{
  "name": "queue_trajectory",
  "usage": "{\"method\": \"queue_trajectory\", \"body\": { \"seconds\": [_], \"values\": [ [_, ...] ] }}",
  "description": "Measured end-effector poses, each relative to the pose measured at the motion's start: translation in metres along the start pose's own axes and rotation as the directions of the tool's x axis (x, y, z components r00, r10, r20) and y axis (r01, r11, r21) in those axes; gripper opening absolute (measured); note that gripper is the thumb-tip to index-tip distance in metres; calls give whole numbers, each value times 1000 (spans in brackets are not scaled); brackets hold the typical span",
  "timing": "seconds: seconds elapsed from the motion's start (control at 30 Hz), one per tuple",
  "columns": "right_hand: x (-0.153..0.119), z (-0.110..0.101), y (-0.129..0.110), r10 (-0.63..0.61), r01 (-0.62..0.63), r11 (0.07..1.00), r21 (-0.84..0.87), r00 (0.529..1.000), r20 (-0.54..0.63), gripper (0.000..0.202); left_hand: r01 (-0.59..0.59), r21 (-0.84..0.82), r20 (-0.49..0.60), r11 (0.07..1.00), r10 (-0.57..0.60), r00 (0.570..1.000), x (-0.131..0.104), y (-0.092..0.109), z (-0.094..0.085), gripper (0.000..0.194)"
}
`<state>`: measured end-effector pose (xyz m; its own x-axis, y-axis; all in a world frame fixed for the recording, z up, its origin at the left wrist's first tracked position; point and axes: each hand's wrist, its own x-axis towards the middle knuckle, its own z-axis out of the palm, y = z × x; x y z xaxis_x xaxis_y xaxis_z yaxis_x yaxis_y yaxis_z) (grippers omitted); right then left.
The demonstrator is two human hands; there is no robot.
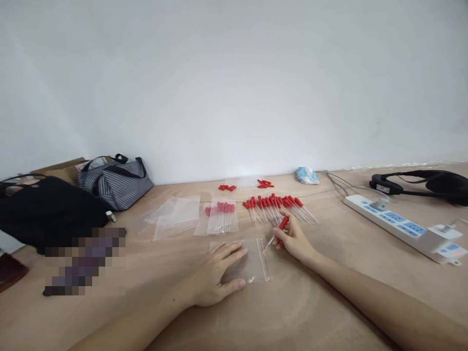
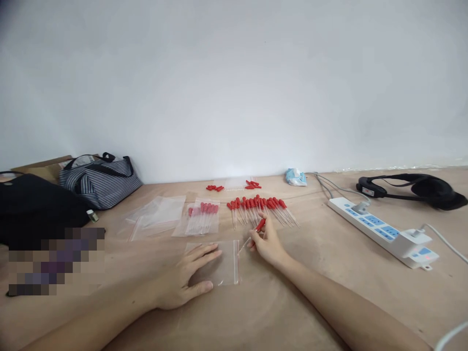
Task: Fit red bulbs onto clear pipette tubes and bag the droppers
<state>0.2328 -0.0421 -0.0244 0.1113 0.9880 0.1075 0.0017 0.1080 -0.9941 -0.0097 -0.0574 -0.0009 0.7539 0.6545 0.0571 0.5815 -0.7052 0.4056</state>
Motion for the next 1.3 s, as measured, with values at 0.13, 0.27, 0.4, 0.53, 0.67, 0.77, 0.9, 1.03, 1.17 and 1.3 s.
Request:
{"method": "queue_trajectory", "body": {
  "seconds": [0.13,0.27,0.4,0.53,0.67,0.77,0.9,1.03,1.17,1.3],
  "values": [
    [2,1,-3,32,-32,999,13,999,-20,64,-1,11,-47,1000,2,999,4,-3,7,56],
    [4,-5,-2,-44,43,999,-19,998,-35,62,-5,54,-59,999,8,998,10,-2,9,54],
    [4,-8,-2,-41,41,999,-24,999,-32,58,5,89,-66,996,1,998,15,3,7,52],
    [3,-9,-5,-35,33,999,-42,998,-57,57,22,125,-41,992,-17,999,16,7,5,51],
    [1,-9,-8,-6,4,999,-46,998,-62,57,18,147,-25,989,-15,1000,15,9,3,51],
    [0,-8,-8,5,-7,1000,-30,998,-60,58,18,145,-32,989,-14,999,15,7,5,51],
    [-1,-6,-10,12,-11,1000,13,998,-65,61,-10,125,-66,992,19,998,15,3,9,51],
    [-3,-4,-10,71,-64,993,102,995,-64,61,-13,110,-78,994,22,997,15,1,11,51],
    [-4,0,-6,118,-129,964,232,991,60,52,20,60,-82,998,-15,997,17,4,10,58],
    [-4,1,-1,109,-138,975,172,979,171,43,38,29,-83,999,-35,996,20,9,7,58]
  ]
}}
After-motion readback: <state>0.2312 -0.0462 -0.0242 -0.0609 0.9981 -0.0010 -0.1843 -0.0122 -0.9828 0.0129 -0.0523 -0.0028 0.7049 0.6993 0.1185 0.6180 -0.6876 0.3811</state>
